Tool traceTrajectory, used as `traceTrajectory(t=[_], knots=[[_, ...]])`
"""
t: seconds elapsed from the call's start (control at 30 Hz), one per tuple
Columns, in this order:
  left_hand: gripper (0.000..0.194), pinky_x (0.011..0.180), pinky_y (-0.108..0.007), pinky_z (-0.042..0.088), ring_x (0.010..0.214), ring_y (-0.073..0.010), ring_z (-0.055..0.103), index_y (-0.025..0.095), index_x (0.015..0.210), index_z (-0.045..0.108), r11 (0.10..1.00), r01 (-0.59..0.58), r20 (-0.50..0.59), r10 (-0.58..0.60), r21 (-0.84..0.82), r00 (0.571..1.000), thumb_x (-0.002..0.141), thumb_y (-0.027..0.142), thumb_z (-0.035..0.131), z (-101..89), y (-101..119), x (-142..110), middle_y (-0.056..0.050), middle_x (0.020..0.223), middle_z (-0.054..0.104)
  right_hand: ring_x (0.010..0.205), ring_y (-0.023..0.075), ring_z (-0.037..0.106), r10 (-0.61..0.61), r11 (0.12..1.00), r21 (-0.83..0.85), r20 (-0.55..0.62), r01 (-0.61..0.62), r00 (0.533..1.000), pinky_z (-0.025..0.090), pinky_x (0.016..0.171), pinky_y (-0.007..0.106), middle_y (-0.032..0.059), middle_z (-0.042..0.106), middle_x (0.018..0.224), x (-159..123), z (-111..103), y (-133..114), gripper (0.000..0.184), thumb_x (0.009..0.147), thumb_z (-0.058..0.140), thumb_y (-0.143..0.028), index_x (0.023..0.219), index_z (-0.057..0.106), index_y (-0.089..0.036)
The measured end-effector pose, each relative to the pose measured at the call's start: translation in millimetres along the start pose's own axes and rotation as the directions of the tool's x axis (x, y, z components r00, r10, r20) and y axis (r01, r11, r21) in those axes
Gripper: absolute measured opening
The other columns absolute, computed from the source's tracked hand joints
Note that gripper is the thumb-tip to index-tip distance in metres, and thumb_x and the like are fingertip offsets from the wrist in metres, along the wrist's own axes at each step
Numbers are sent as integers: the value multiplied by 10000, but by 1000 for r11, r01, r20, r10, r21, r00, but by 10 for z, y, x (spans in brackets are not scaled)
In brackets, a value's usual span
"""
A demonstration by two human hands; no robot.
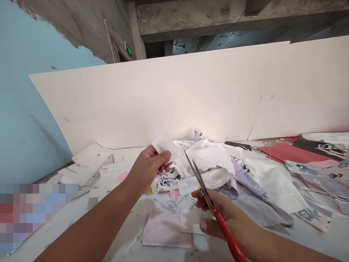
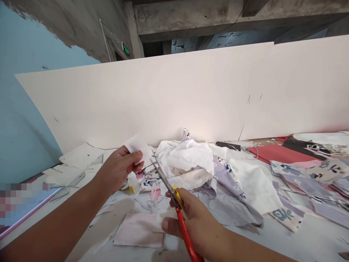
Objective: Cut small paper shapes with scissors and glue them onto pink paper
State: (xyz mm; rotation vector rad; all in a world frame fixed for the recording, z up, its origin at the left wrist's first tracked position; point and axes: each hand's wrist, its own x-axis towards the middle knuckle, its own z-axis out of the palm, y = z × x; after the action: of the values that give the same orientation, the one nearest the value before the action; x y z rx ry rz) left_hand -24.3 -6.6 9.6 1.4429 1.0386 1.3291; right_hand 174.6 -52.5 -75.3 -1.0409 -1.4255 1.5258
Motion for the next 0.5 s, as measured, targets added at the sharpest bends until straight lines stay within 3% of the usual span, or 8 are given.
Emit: traceTrajectory(t=[0.07, 0.17, 0.27, 0.4, 0.5], knots=[[173, 484, -241, 346, 508, -94, 478, 175, 734, 517, 1000, 5, 2, -5, 2, 1000, 703, 322, 604, 2, 5, -3, 30, 598, 514, 854, 197, 482, 8, 1000, -19, 37, -7, 999, 428, 693, 288, 25, 510, 882, -17, 12, -88, 463, 502, 754, -201, 918, 551, -220], [185, 484, -244, 347, 511, -100, 480, 174, 739, 522, 1000, 17, -8, -17, 7, 1000, 692, 331, 607, 4, 10, -7, 27, 597, 514, 721, 158, 452, 5, 1000, -6, 60, -5, 998, 389, 623, 258, -20, 464, 743, -35, 2, -164, 374, 485, 714, -170, 783, 494, -217], [187, 491, -245, 350, 515, -101, 478, 173, 727, 523, 1000, 16, -8, -16, 14, 1000, 687, 334, 608, 1, 15, -11, 28, 593, 510, 640, 139, 380, -21, 999, -41, 117, 26, 993, 348, 577, 259, -41, 396, 683, -60, -43, -183, 339, 504, 696, -273, 734, 452, -224], [178, 511, -246, 364, 534, -104, 489, 177, 726, 530, 997, 4, -2, -4, 71, 1000, 706, 342, 594, 7, 37, -32, 29, 598, 522, 730, 207, 406, -65, 983, -151, 232, 102, 971, 367, 674, 349, 10, 454, 759, -105, -94, -162, 492, 505, 644, -494, 902, 532, -225], [174, 517, -245, 372, 513, -101, 491, 175, 711, 534, 991, -2, -4, 3, 134, 1000, 718, 341, 585, 44, 56, -70, 32, 574, 528, 757, 220, 420, -144, 979, -118, 166, 165, 976, 372, 699, 363, 41, 474, 836, -69, -79, -57, 547, 544, 584, -613, 931, 568, -227]])
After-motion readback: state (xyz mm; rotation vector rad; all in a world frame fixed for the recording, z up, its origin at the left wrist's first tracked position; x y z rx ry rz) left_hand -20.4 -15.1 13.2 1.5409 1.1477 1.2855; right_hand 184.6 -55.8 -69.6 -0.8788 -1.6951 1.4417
